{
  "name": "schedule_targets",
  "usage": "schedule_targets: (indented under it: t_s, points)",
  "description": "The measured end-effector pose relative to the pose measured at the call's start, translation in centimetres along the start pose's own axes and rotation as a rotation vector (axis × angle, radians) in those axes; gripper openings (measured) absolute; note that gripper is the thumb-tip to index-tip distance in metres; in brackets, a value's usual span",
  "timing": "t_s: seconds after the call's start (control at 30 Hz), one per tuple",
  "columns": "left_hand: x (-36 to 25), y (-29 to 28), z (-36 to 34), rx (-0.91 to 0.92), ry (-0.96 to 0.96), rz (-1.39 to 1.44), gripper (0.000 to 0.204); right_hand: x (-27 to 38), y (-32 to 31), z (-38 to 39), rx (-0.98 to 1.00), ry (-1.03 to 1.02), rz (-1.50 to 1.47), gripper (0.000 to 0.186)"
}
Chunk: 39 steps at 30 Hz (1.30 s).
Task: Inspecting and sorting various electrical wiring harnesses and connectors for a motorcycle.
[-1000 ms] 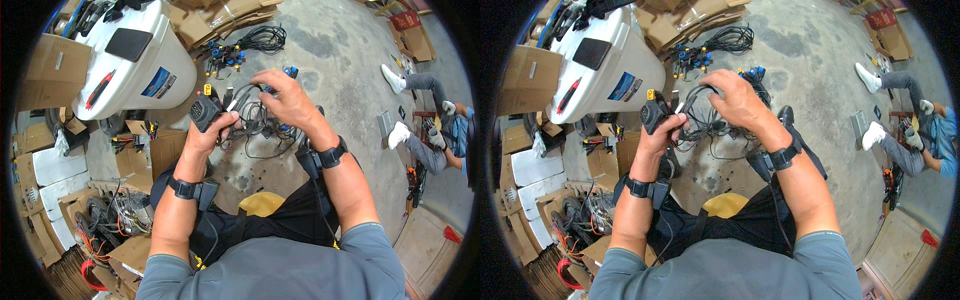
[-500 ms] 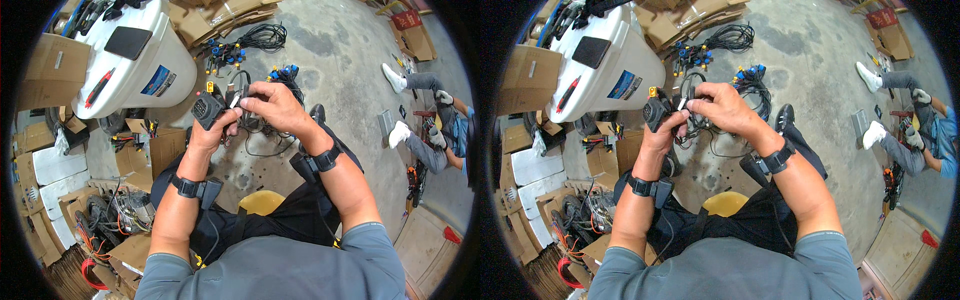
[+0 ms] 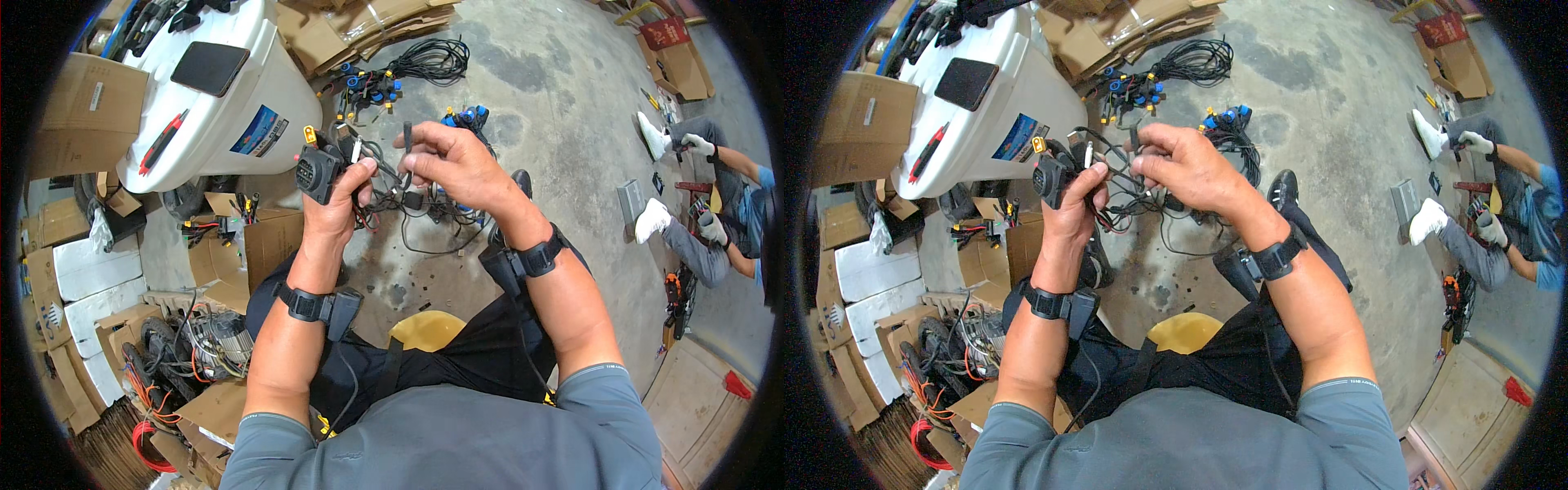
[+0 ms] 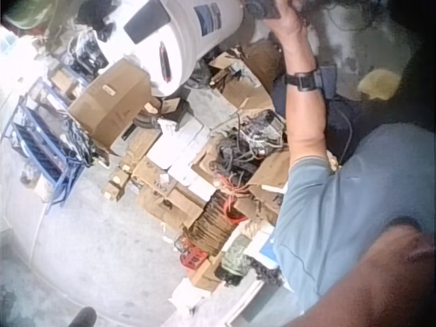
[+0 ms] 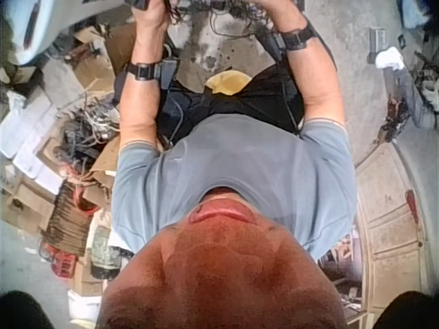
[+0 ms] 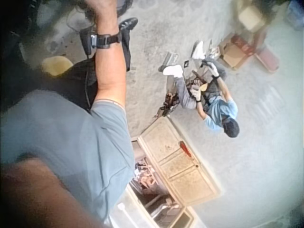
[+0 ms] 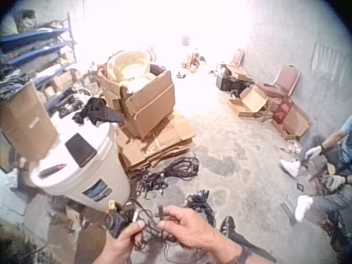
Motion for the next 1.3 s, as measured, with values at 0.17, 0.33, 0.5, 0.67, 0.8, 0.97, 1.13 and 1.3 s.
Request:
schedule_targets:
  t_s: [0.17,0.33,0.5,0.67,0.8,0.97,1.13,1.3]
  points:
    - [0.4,-0.1,0.1,-0.016,-0.018,-0.002,0.010,-0.6,1.0,0.3,0.072,-0.069,0.161,0.017]
    - [0.4,0.0,0.0,0.008,-0.010,-0.012,0.008,-0.1,0.7,0.4,0.008,-0.309,0.369,0.014]
    - [0.7,-0.1,0.2,0.041,-0.030,-0.006,0.009,0.2,1.0,0.7,0.096,0.039,0.158,0.013]
    - [-0.3,0.6,0.4,-0.025,-0.018,-0.070,0.012,0.0,0.3,0.4,0.090,-0.013,0.138,0.013]
    - [-0.4,-0.1,-0.2,-0.096,0.051,-0.042,0.013,0.3,-0.1,0.5,0.052,-0.064,0.151,0.014]
    - [-1.3,-1.6,-1.0,-0.217,0.146,-0.140,0.026,0.5,0.0,0.5,0.093,-0.079,0.154,0.017]
    - [-2.4,-0.8,-0.5,-0.128,0.148,-0.186,0.030,1.1,-0.1,0.7,0.157,-0.041,0.276,0.016]
    - [-1.6,-0.7,-0.7,0.012,0.045,-0.255,0.004,0.8,-0.9,0.6,0.190,-0.085,0.247,0.015]
Point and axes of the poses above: each hand's wrist, its own z-axis away from the middle knuckle, its own y-axis out of the palm, x = y × z, the point moved 3 cm from there along -z, towards the middle knuckle, and after that the axes turned 3 degrees about -x, right-handed, at the moved point
